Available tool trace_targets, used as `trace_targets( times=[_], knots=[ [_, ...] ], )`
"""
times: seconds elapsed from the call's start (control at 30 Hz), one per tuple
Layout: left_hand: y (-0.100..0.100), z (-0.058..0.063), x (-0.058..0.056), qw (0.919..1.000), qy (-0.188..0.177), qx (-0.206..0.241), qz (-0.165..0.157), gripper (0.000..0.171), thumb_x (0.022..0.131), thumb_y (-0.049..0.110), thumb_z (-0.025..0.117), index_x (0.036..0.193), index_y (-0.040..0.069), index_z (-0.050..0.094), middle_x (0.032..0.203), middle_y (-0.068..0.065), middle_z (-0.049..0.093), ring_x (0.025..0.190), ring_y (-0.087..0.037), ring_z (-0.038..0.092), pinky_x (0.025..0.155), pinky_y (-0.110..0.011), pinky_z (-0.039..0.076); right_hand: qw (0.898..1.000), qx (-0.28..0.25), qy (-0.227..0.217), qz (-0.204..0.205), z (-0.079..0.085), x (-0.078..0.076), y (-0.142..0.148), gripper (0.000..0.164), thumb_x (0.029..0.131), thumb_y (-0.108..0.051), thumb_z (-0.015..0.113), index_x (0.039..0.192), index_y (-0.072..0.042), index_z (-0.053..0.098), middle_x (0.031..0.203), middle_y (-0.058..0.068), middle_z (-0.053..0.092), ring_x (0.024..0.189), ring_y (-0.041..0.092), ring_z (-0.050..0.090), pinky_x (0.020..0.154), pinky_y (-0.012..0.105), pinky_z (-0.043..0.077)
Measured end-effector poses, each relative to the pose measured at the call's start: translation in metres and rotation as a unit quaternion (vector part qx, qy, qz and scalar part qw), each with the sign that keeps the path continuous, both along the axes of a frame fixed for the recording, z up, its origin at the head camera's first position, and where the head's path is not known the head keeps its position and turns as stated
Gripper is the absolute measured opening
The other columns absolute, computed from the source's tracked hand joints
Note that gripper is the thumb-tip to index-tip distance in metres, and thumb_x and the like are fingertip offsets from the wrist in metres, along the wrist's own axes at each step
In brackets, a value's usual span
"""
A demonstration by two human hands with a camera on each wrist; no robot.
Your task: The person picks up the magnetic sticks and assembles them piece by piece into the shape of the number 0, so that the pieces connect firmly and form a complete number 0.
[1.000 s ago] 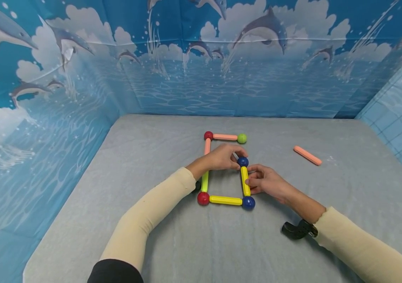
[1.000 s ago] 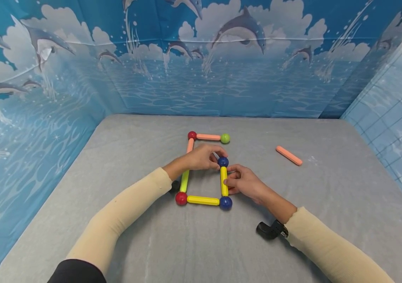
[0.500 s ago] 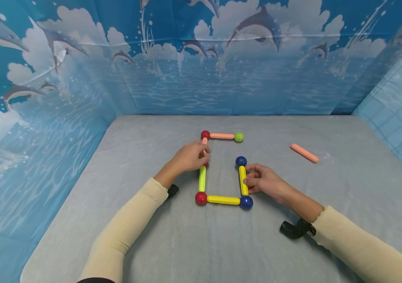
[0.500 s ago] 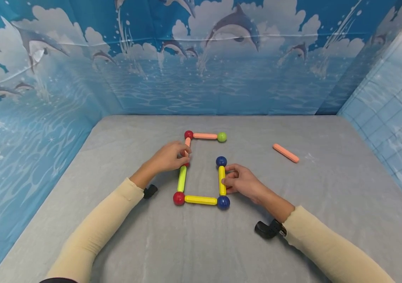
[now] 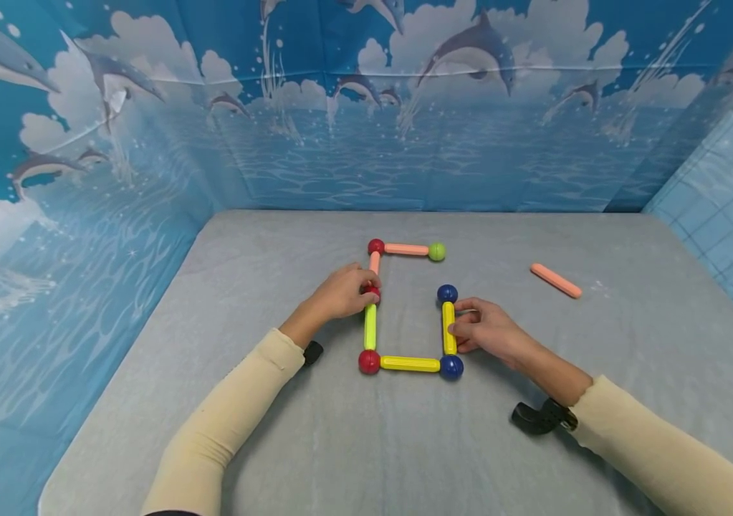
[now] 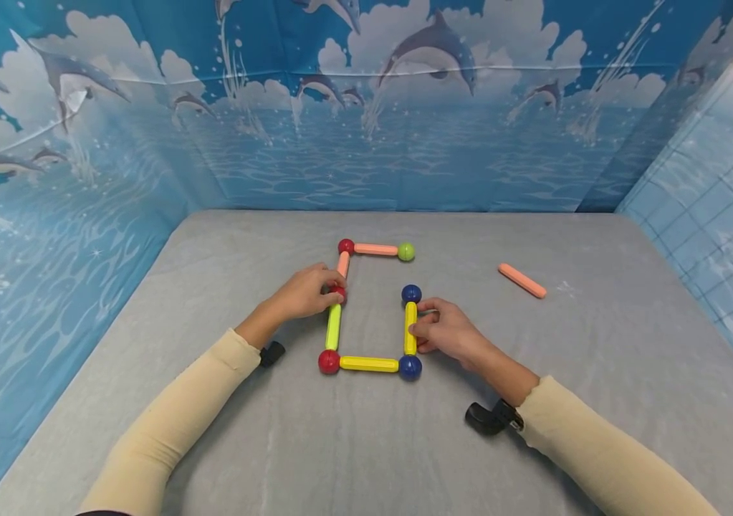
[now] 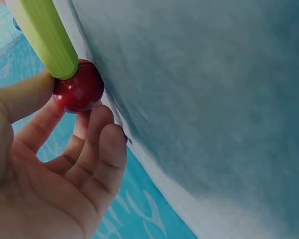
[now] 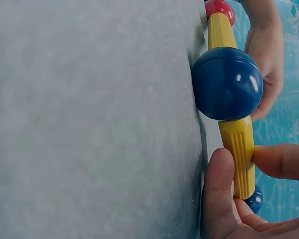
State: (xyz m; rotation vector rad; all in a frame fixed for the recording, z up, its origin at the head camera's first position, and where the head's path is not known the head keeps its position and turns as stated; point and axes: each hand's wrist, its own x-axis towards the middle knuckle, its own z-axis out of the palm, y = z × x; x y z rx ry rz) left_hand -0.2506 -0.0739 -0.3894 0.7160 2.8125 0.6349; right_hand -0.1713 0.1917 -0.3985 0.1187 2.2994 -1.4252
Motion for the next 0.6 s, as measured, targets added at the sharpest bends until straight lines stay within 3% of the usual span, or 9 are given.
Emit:
trace_targets(
  times=[0.2, 0.43, 0.6],
  knots=[
    [-0.002, -0.0009, 0.0008, 0.9999, 0.001, 0.011, -0.009, 0.022, 0.094, 0.022, 0.068, 0.114, 0.014, 0.07, 0.103, -0.005, 0.059, 0.093, -0.018, 0.053, 0.079, -0.031, 0.047, 1.0, 0.011, 0.0, 0.014, 0.0005, 0.0002, 0.0014, 0.057, 0.098, -0.014, 0.059, 0.145, 0.005, 0.034, 0.119, 0.021, 0.059, 0.082, 0.016, 0.064, 0.075, 0.031, 0.06],
    [-0.0069, -0.0014, 0.0003, 0.9988, -0.021, 0.045, -0.001, 0.026, 0.096, 0.015, 0.063, 0.121, 0.01, 0.067, 0.12, -0.009, 0.064, 0.108, -0.023, 0.059, 0.095, -0.04, 0.05, 0.999, 0.027, 0.004, 0.027, 0.0026, 0.0002, -0.0003, 0.057, 0.098, -0.013, 0.058, 0.145, 0.006, 0.034, 0.117, 0.02, 0.059, 0.083, 0.015, 0.065, 0.076, 0.032, 0.06],
    [-0.0097, -0.0016, -0.0005, 0.9989, -0.021, 0.043, 0.001, 0.024, 0.095, 0.015, 0.065, 0.119, 0.012, 0.069, 0.115, -0.008, 0.068, 0.103, -0.023, 0.059, 0.091, -0.039, 0.051, 0.999, 0.04, 0.006, 0.035, 0.0025, -0.0005, -0.0012, 0.056, 0.098, -0.013, 0.058, 0.146, 0.007, 0.036, 0.114, 0.018, 0.059, 0.083, 0.015, 0.064, 0.076, 0.031, 0.06]
  ],
)
